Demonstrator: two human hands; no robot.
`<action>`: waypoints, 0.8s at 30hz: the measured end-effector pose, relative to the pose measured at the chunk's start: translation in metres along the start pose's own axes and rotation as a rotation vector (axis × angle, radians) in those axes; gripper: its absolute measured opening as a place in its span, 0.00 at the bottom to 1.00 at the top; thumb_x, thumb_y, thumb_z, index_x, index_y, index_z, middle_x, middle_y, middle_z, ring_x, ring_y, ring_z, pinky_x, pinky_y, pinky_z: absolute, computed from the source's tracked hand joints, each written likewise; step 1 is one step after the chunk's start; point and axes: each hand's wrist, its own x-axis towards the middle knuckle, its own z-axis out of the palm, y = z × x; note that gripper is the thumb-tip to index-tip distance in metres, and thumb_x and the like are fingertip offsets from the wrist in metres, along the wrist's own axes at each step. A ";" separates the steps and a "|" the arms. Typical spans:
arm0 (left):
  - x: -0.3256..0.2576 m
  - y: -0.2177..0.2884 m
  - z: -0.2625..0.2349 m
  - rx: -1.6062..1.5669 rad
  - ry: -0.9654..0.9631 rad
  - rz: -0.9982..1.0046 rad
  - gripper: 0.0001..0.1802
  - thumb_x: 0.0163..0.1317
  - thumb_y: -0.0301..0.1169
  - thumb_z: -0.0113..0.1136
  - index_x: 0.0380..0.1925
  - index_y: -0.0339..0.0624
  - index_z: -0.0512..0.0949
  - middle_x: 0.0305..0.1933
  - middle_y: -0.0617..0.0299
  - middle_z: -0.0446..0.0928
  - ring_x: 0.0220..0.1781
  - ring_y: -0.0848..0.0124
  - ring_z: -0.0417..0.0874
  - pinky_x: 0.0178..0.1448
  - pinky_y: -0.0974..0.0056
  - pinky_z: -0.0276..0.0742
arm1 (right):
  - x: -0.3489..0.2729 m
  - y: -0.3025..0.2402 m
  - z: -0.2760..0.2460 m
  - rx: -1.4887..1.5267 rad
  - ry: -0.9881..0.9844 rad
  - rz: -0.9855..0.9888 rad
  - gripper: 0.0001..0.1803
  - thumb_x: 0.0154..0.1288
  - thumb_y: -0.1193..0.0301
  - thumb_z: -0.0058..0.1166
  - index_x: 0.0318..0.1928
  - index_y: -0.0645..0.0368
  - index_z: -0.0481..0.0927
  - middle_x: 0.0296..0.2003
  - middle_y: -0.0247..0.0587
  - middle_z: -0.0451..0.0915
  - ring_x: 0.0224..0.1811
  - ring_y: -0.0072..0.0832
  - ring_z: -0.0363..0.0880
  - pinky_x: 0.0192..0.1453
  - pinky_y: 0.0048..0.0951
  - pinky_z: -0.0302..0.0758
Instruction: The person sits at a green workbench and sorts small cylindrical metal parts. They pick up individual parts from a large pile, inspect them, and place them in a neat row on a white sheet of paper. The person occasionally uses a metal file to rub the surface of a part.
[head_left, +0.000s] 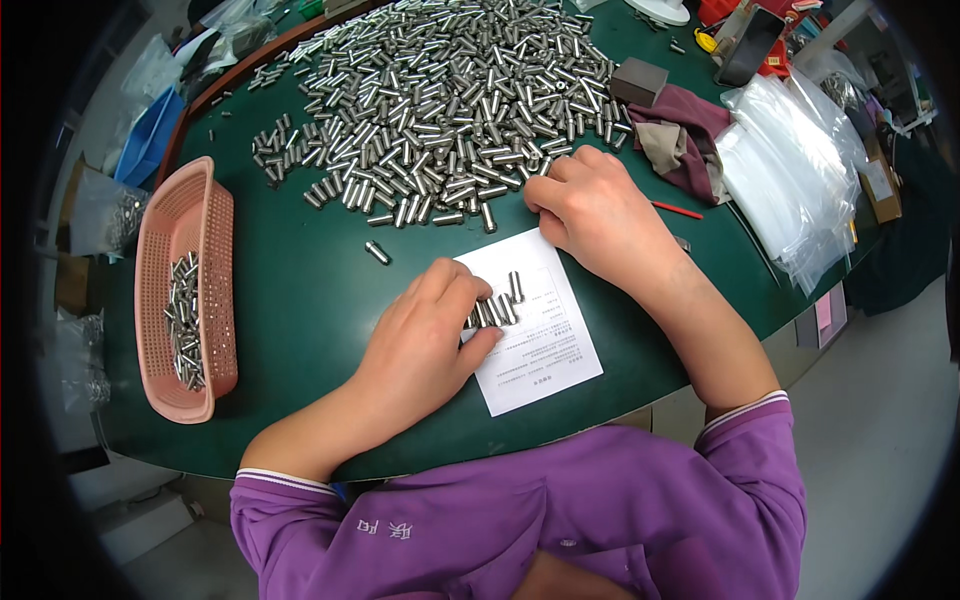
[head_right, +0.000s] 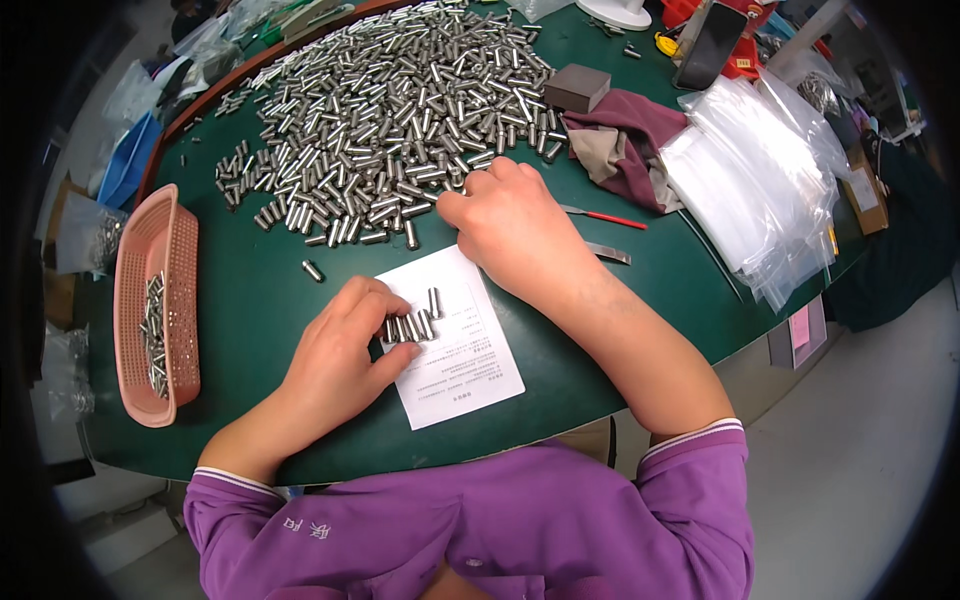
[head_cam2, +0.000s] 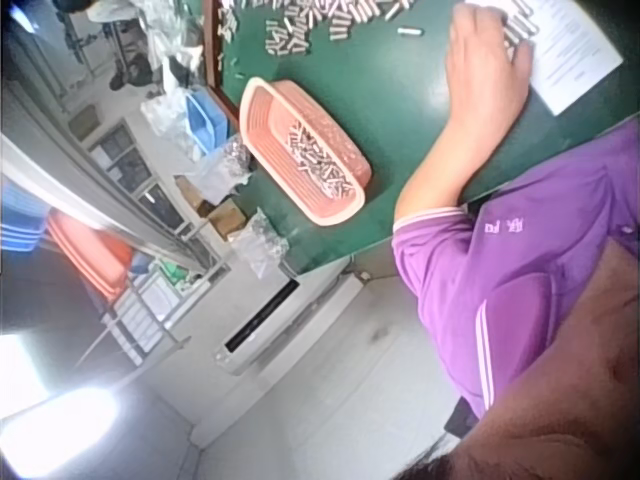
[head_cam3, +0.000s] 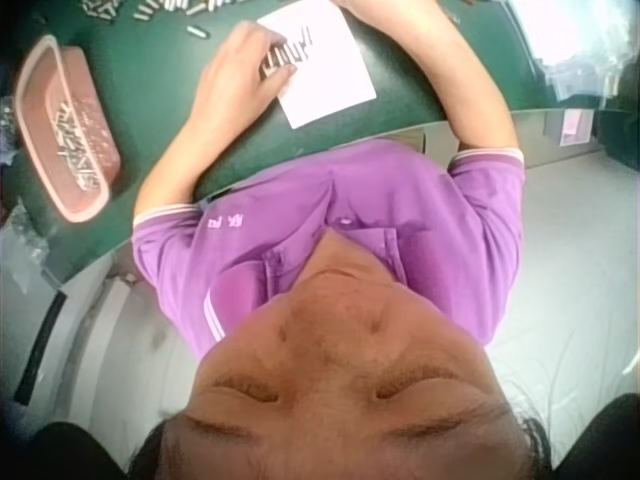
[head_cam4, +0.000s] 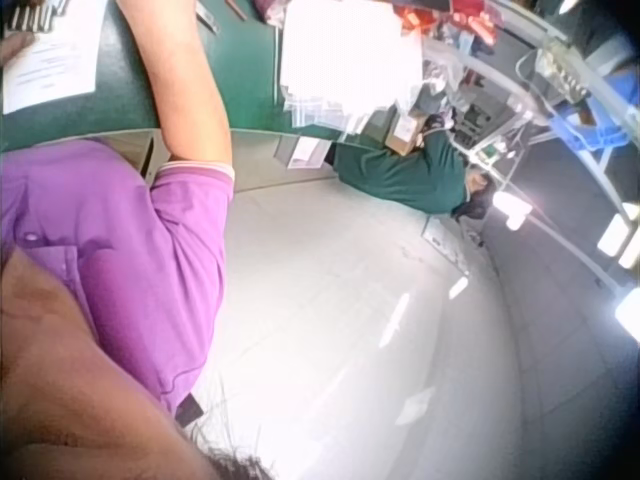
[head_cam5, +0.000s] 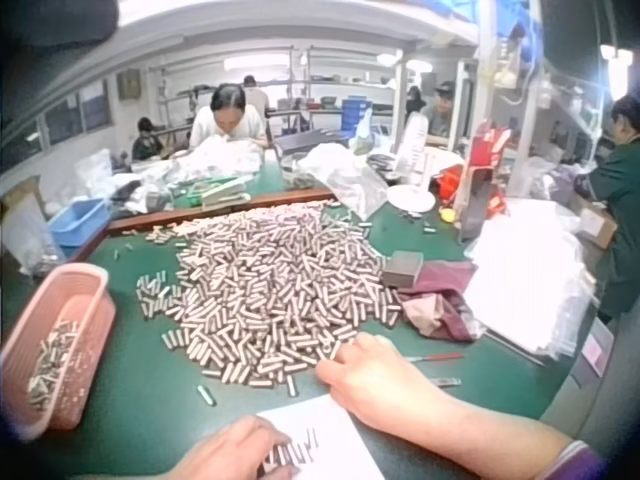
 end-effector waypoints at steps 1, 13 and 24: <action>0.000 0.000 0.000 -0.009 0.000 0.001 0.20 0.51 0.25 0.70 0.44 0.37 0.75 0.45 0.56 0.73 0.38 0.62 0.78 0.43 0.60 0.77 | 0.001 -0.001 -0.001 0.023 0.024 0.004 0.06 0.48 0.78 0.57 0.30 0.58 0.79 0.26 0.42 0.77 0.36 0.42 0.75 0.44 0.42 0.72; -0.001 0.002 -0.006 -0.065 -0.051 -0.053 0.24 0.51 0.22 0.70 0.48 0.37 0.72 0.42 0.56 0.71 0.38 0.63 0.77 0.44 0.60 0.77 | -0.015 -0.039 -0.034 0.300 -0.350 0.087 0.16 0.52 0.73 0.64 0.44 0.57 0.78 0.35 0.41 0.80 0.42 0.42 0.79 0.51 0.40 0.74; -0.001 0.004 -0.008 -0.093 -0.129 -0.096 0.20 0.54 0.21 0.65 0.47 0.36 0.72 0.46 0.51 0.71 0.51 0.53 0.77 0.53 0.54 0.75 | -0.016 -0.040 -0.031 0.359 -0.489 0.084 0.18 0.53 0.78 0.61 0.47 0.59 0.79 0.42 0.45 0.77 0.48 0.44 0.78 0.56 0.41 0.73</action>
